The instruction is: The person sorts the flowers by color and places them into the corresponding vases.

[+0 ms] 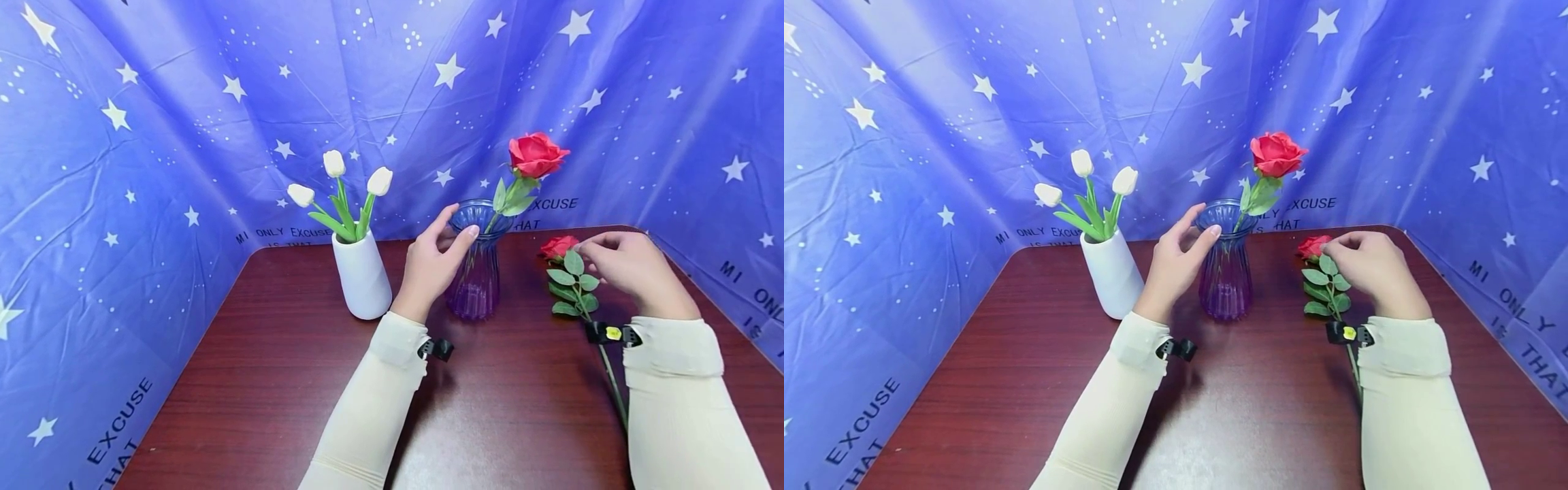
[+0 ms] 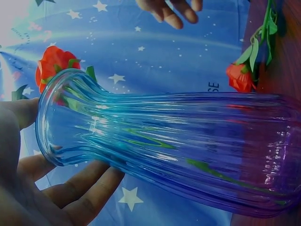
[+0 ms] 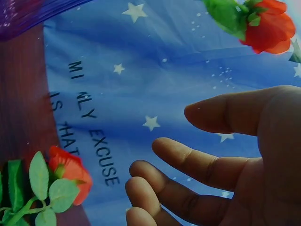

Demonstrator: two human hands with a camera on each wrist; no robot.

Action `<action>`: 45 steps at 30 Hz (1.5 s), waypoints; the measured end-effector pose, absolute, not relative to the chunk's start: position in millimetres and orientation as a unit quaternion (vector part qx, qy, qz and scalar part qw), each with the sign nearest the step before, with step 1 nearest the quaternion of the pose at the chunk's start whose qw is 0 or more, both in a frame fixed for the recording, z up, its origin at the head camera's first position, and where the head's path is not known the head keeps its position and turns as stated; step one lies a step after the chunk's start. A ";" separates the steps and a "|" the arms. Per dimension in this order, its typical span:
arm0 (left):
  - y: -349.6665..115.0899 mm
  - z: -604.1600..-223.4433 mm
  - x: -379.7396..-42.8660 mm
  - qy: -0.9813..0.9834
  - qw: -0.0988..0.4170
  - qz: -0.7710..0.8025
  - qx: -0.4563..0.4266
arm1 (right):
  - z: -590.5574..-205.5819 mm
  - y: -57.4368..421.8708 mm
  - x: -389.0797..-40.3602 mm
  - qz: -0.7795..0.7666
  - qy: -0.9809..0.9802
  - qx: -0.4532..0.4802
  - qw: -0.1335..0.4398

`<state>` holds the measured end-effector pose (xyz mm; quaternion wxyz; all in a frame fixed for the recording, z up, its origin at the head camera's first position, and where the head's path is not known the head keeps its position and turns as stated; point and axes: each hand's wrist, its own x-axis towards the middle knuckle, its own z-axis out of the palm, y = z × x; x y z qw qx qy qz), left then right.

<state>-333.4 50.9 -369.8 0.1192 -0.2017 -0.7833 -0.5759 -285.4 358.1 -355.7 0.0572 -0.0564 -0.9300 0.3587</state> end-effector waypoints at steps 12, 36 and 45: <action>50.4 -368.5 -332.0 -0.795 0.121 -0.560 -0.199 | -377.4 367.2 -289.9 0.318 -0.946 -0.059 0.031; 47.4 -366.0 -326.8 -0.849 0.207 -0.436 -0.214 | -397.1 379.2 -295.5 0.253 -0.965 -0.066 -0.020; 44.7 -368.5 -326.3 -0.804 0.212 -0.509 -0.224 | -399.6 377.4 -297.3 0.258 -0.963 -0.062 -0.048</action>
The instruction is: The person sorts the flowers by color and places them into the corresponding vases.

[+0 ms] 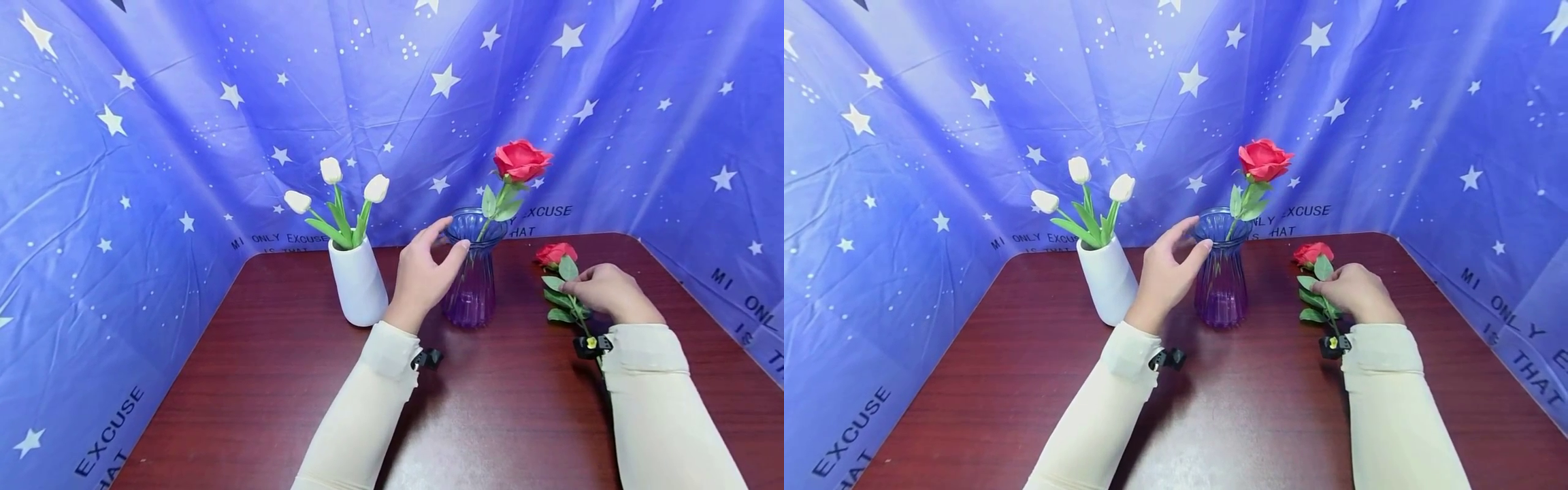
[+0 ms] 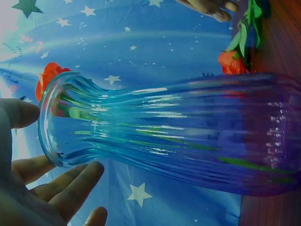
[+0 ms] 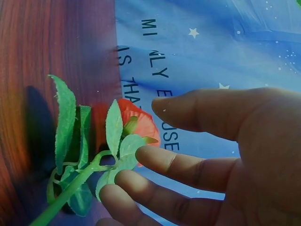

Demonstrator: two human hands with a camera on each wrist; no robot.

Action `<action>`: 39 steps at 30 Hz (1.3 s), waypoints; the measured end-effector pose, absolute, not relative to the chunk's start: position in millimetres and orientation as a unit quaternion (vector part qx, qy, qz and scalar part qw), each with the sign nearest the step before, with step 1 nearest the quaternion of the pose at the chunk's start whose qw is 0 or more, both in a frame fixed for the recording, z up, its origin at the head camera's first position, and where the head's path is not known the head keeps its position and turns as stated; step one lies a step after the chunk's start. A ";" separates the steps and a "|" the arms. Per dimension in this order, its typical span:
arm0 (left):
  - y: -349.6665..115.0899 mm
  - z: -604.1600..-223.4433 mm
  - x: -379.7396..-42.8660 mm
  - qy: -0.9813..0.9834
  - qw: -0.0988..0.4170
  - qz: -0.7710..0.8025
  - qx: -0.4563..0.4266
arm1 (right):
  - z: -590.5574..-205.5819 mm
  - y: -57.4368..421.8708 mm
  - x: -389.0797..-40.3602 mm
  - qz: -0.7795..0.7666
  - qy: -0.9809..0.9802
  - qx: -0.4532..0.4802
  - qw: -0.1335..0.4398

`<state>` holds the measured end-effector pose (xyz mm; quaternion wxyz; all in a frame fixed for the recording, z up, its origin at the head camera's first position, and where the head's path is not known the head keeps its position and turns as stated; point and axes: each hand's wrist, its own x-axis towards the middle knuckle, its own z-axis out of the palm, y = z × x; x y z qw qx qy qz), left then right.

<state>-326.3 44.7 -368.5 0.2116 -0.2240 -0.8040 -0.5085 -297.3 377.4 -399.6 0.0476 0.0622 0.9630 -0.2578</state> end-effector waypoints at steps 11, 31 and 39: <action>44.7 -368.1 -322.2 -0.822 0.248 -0.457 -0.231 | -406.0 374.4 -299.7 -0.253 0.963 0.057 0.067; 42.0 -371.6 -323.1 -0.837 0.262 -0.427 -0.222 | -421.7 372.0 -300.6 -0.247 0.965 0.069 0.051; 42.9 -370.8 -322.4 -0.839 0.265 -0.420 -0.223 | -421.2 375.4 -301.1 -0.250 0.964 0.083 0.043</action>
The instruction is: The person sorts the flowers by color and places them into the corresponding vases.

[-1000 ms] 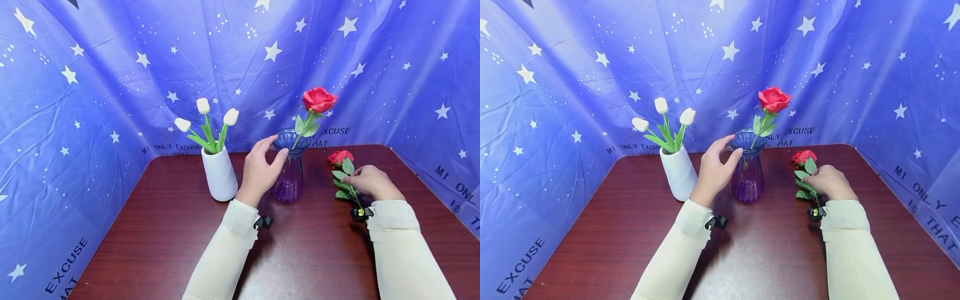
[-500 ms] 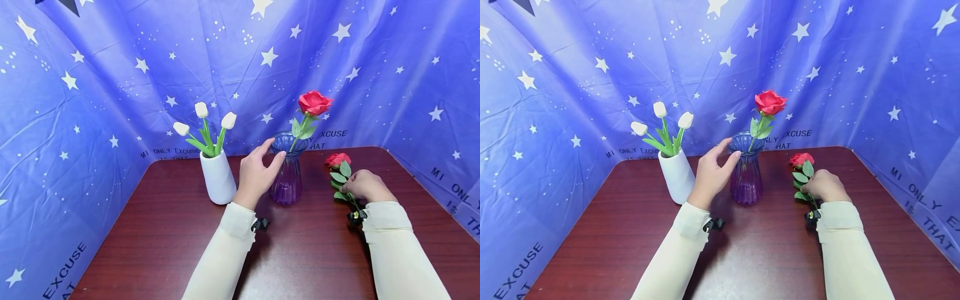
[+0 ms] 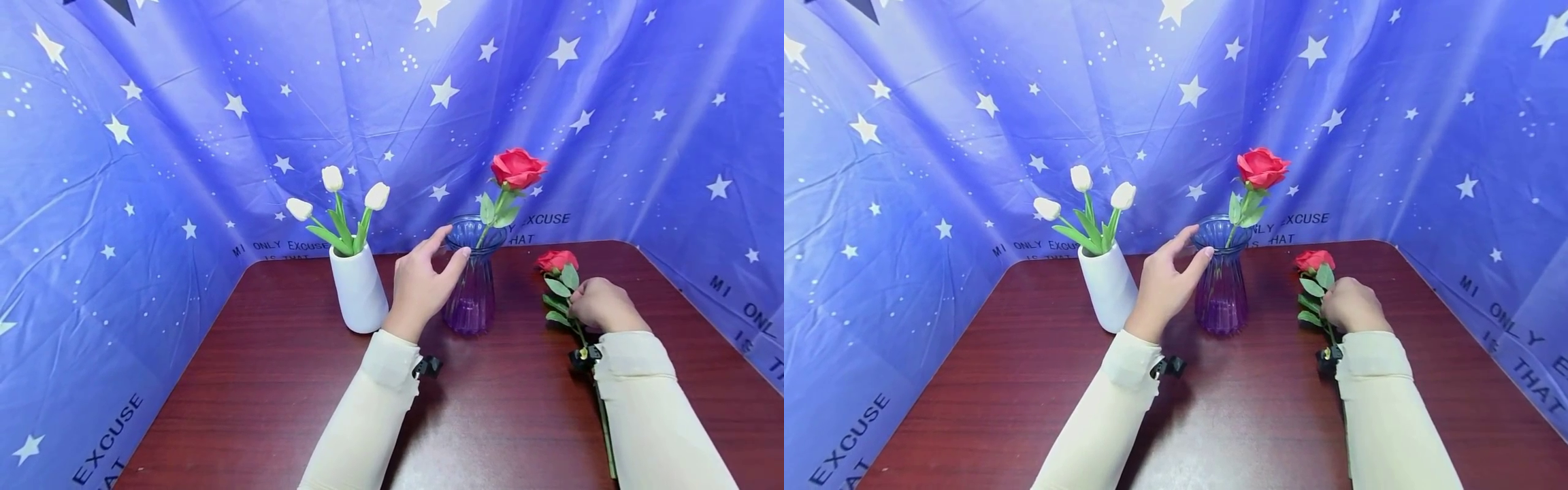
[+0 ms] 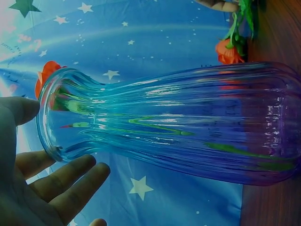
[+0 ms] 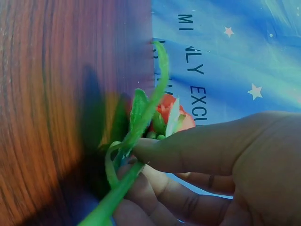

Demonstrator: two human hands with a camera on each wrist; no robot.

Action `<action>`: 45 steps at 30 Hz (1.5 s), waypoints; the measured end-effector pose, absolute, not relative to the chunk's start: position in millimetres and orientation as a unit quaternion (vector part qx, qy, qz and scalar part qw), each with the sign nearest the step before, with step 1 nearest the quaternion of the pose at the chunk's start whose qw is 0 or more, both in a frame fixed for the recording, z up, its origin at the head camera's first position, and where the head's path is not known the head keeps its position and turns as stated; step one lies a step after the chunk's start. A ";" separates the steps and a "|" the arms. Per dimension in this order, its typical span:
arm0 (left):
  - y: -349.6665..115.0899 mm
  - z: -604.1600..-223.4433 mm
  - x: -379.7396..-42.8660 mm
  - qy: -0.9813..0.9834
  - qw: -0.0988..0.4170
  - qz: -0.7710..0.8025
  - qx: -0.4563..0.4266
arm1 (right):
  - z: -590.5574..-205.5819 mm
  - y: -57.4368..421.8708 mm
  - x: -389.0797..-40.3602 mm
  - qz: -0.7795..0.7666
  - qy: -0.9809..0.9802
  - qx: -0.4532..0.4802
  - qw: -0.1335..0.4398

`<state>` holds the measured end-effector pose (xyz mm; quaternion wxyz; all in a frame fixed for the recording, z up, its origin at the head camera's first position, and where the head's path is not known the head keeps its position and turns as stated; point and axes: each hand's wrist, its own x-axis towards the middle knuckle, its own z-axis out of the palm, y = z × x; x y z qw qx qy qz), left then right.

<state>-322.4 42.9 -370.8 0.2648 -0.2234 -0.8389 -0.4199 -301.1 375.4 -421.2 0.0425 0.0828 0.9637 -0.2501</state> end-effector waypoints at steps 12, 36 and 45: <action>42.3 -373.7 -317.6 -0.839 0.254 -0.431 -0.213 | -419.7 377.2 -300.8 -0.239 0.968 0.082 0.004; 45.8 -373.1 -317.0 -0.841 0.243 -0.435 -0.212 | -407.6 374.1 -294.3 -0.273 0.958 0.081 -0.014; 42.9 -369.5 -318.9 -0.843 0.248 -0.430 -0.209 | -395.5 367.7 -294.3 -0.283 0.955 0.080 -0.037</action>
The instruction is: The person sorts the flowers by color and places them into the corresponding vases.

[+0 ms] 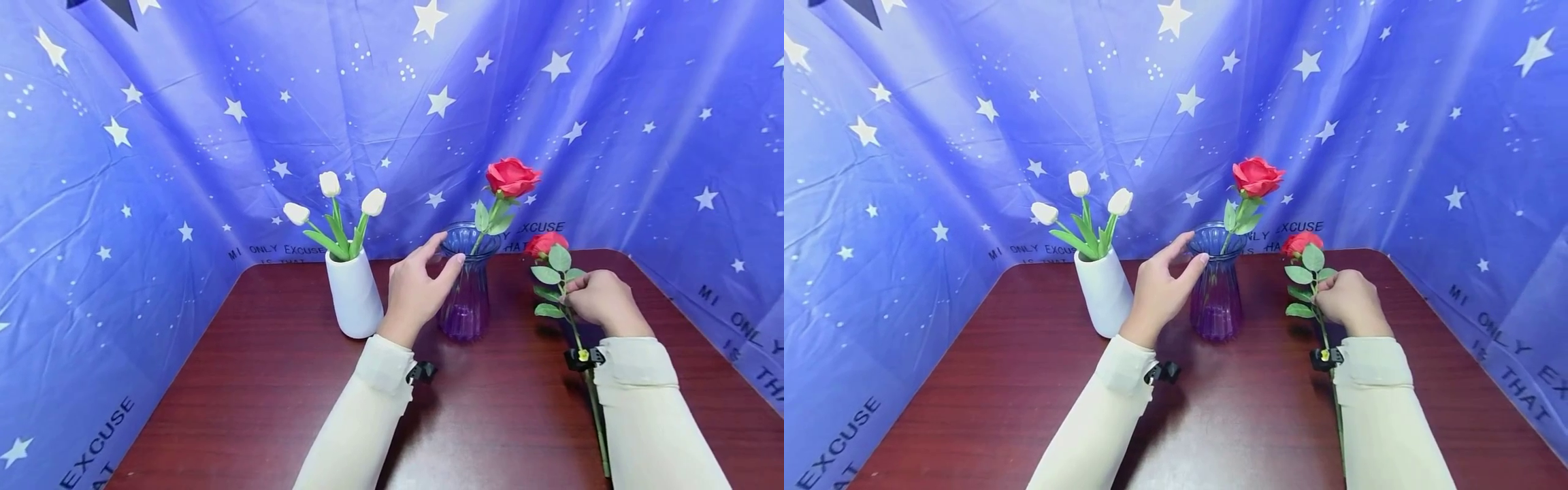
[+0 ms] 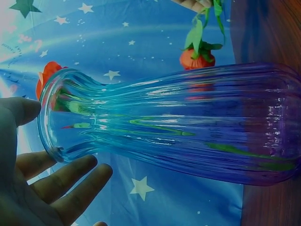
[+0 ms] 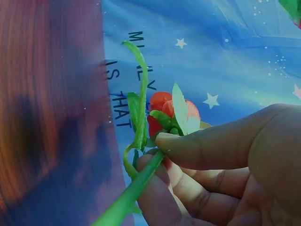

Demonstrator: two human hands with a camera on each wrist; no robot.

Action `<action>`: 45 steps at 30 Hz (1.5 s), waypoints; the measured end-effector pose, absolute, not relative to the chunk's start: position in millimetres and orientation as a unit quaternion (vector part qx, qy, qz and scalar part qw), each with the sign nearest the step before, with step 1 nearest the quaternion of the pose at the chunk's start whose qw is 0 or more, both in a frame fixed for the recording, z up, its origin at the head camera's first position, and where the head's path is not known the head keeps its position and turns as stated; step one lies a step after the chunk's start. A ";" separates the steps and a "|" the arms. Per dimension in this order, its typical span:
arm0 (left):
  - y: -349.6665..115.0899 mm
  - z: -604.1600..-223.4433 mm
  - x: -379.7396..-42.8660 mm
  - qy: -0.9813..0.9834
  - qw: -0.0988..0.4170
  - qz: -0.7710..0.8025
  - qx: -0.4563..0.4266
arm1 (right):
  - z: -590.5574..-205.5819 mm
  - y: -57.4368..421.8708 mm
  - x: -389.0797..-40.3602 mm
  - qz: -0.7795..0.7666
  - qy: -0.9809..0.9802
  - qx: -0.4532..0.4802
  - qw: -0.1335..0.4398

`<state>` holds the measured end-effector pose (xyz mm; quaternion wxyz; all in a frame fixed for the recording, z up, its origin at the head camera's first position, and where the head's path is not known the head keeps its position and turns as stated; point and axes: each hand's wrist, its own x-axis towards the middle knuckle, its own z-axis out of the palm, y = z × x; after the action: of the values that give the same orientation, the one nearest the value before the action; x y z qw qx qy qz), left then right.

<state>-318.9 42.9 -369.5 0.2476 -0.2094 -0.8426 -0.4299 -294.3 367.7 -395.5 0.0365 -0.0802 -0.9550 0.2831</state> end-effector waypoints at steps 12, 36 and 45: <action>36.7 -369.1 -317.1 -0.840 0.246 -0.438 -0.207 | -385.9 358.2 -292.9 0.279 -0.953 -0.084 0.088; 42.6 -367.9 -317.2 -0.839 0.252 -0.435 -0.209 | -345.5 348.6 -266.9 0.278 -0.935 -0.083 0.204; 44.1 -369.2 -317.7 -0.840 0.254 -0.432 -0.208 | -332.6 345.4 -257.5 0.280 -0.925 -0.086 0.240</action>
<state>-317.7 44.1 -369.2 0.2543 -0.2078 -0.8402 -0.4315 -257.5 345.4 -332.6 0.2402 -0.0864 -0.9253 0.2805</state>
